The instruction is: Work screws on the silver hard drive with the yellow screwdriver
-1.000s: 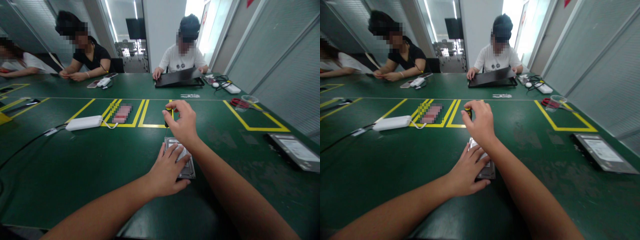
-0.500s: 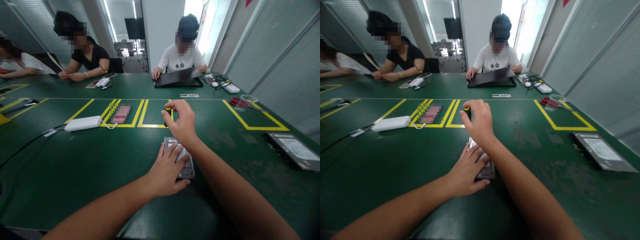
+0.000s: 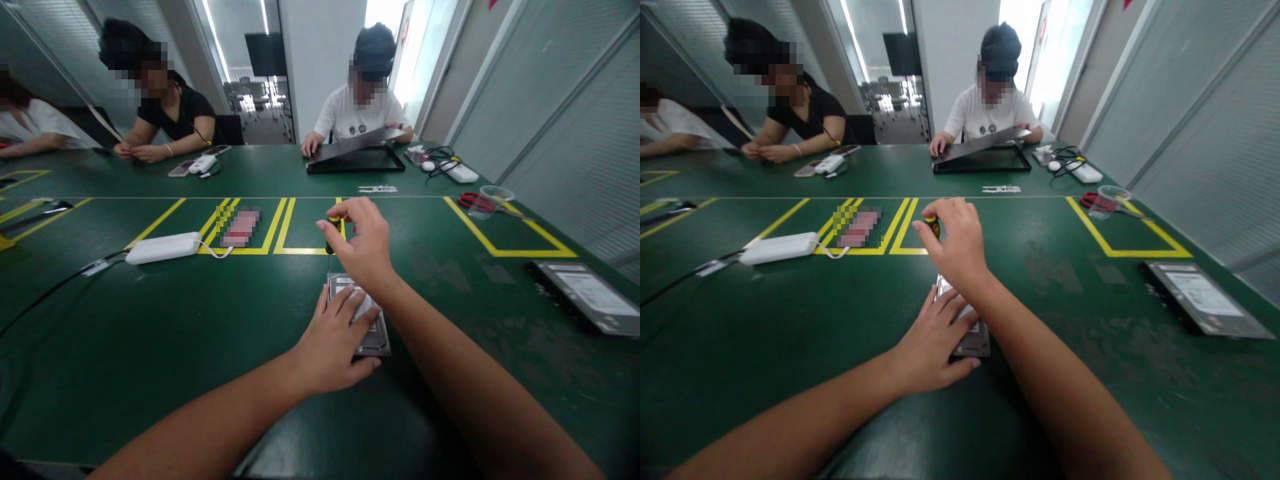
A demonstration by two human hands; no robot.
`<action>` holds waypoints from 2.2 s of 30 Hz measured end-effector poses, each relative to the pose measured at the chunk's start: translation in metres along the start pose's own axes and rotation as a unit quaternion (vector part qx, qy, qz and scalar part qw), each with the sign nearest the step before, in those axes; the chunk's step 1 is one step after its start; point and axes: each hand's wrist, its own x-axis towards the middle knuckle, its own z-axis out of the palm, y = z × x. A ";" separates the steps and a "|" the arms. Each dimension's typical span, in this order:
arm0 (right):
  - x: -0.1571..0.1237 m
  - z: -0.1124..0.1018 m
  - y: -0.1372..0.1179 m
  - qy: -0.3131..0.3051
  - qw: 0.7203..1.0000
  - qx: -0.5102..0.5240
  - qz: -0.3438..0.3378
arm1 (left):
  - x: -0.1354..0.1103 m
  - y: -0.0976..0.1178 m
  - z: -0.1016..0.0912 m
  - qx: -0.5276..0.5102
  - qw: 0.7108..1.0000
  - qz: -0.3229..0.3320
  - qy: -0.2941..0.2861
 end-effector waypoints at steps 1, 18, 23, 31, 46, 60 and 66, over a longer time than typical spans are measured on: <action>0.000 0.000 0.000 0.000 1.000 -0.004 0.002 | 0.000 0.000 0.000 0.000 1.000 0.001 0.001; -0.001 0.001 0.001 -0.003 1.000 0.012 0.006 | -0.001 -0.001 0.003 -0.001 1.000 0.003 0.006; -0.002 0.002 0.001 0.011 1.000 0.003 0.009 | 0.000 -0.001 0.002 -0.001 1.000 0.003 0.005; -0.003 0.002 0.000 0.011 1.000 0.018 0.007 | 0.000 -0.001 0.002 0.003 1.000 0.003 0.004; -0.001 0.003 0.002 0.022 1.000 0.013 -0.015 | -0.001 -0.002 0.003 -0.001 1.000 0.003 0.006; 0.001 0.002 0.003 -0.008 0.999 0.032 -0.035 | -0.001 -0.001 0.002 0.007 1.000 -0.001 0.002; -0.001 0.001 0.001 -0.004 0.999 0.027 -0.017 | -0.001 -0.001 0.002 0.004 1.000 0.003 0.008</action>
